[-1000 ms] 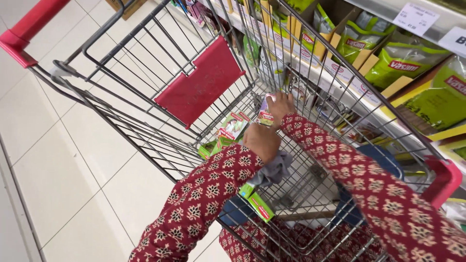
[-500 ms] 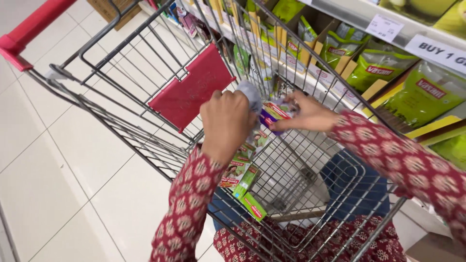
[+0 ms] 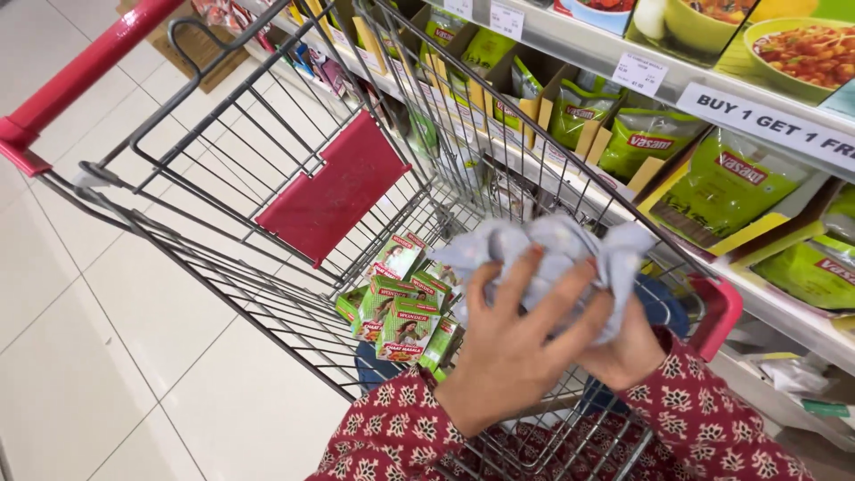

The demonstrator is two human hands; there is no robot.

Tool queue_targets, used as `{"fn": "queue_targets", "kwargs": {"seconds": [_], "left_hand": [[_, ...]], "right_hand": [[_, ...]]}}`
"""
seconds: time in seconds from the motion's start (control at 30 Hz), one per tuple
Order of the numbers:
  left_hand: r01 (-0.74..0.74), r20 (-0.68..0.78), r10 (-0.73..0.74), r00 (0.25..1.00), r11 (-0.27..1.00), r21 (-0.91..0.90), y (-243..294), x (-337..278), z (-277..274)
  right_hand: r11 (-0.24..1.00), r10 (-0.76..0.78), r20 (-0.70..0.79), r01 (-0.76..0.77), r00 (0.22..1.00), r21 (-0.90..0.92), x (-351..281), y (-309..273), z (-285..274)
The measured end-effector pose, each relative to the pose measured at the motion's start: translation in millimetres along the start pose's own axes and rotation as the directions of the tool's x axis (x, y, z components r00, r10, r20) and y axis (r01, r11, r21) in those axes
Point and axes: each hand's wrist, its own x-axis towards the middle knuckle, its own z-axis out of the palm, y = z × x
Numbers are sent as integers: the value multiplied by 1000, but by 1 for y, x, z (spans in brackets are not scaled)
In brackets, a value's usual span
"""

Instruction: Wiping small product boxes with a grey cloth and placing them in an organized manner on grocery store shelves from a shopping cart.

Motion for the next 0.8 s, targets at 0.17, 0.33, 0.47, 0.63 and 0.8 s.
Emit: {"fn": "queue_targets", "kwargs": {"seconds": [0.17, 0.33, 0.47, 0.63, 0.8], "left_hand": [[-225, 27, 223, 974, 966, 130, 13, -8, 13], [-65, -14, 65, 998, 998, 25, 14, 13, 3], [43, -36, -46, 998, 997, -66, 9, 16, 1], [294, 22, -294, 956, 947, -130, 0, 14, 1], [454, 17, -462, 887, 863, -221, -5, 7, -2]], "right_hand": [[964, -58, 31, 48, 998, 261, -3, 1, -15], [976, -204, 59, 198, 977, 95, -11, 11, -16], [989, -146, -14, 146, 989, 35, -7, 7, -7], [999, -9, -177, -1, 984, -54, -9, 9, -15], [978, -90, 71, 101, 993, -180, -13, 4, -6]]}}
